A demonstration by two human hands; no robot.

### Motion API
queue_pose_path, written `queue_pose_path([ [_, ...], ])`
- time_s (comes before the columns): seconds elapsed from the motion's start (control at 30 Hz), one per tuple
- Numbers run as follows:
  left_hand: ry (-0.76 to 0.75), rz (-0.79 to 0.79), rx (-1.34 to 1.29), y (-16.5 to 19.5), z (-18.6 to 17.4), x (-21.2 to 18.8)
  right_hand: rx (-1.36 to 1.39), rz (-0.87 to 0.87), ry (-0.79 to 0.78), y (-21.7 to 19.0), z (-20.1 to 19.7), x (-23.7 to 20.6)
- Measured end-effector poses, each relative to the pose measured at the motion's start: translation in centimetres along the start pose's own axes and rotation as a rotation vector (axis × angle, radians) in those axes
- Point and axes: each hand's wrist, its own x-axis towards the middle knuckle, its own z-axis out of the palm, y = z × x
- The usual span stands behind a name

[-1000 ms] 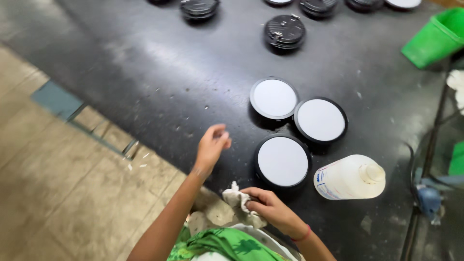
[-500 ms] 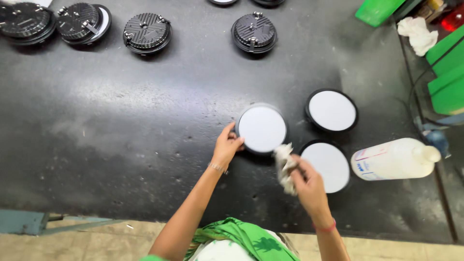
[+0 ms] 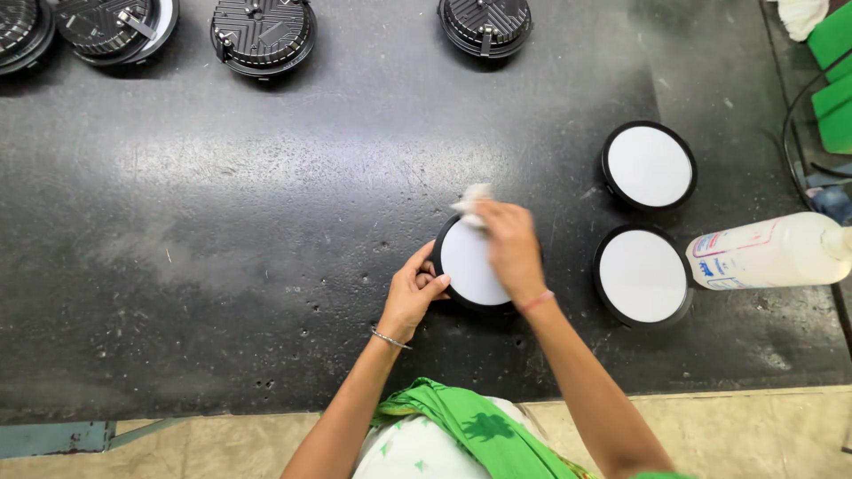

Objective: The person wipes round LED panel lights with a cloth at a workbench, one at a time, and stacks the wiped panels aside. They also handle black ribbed light bases, turning and pressing them on the bench before returning to wiping the white diffuser faces of the panels.

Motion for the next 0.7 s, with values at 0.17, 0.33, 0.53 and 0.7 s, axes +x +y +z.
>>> queue_pose_path([
  [0.17,0.029,-0.115,-0.288,0.7,-1.2,-0.3,0.272,-0.084,-0.333,-3.7,-1.2,-3.7],
  [0.33,0.013,-0.033,-0.097,0.5,-0.2,-0.2,0.240,-0.091,-0.364,-2.1,-8.2,-7.3],
  [0.53,0.078,-0.023,-0.031,0.1,0.4,-0.3,0.161,0.003,-0.066,3.5,-6.9,-2.2],
  [0.7,0.116,0.006,-0.036,-0.3,0.7,-0.2,0.208,0.082,-0.032,-0.8,-6.9,-8.7],
])
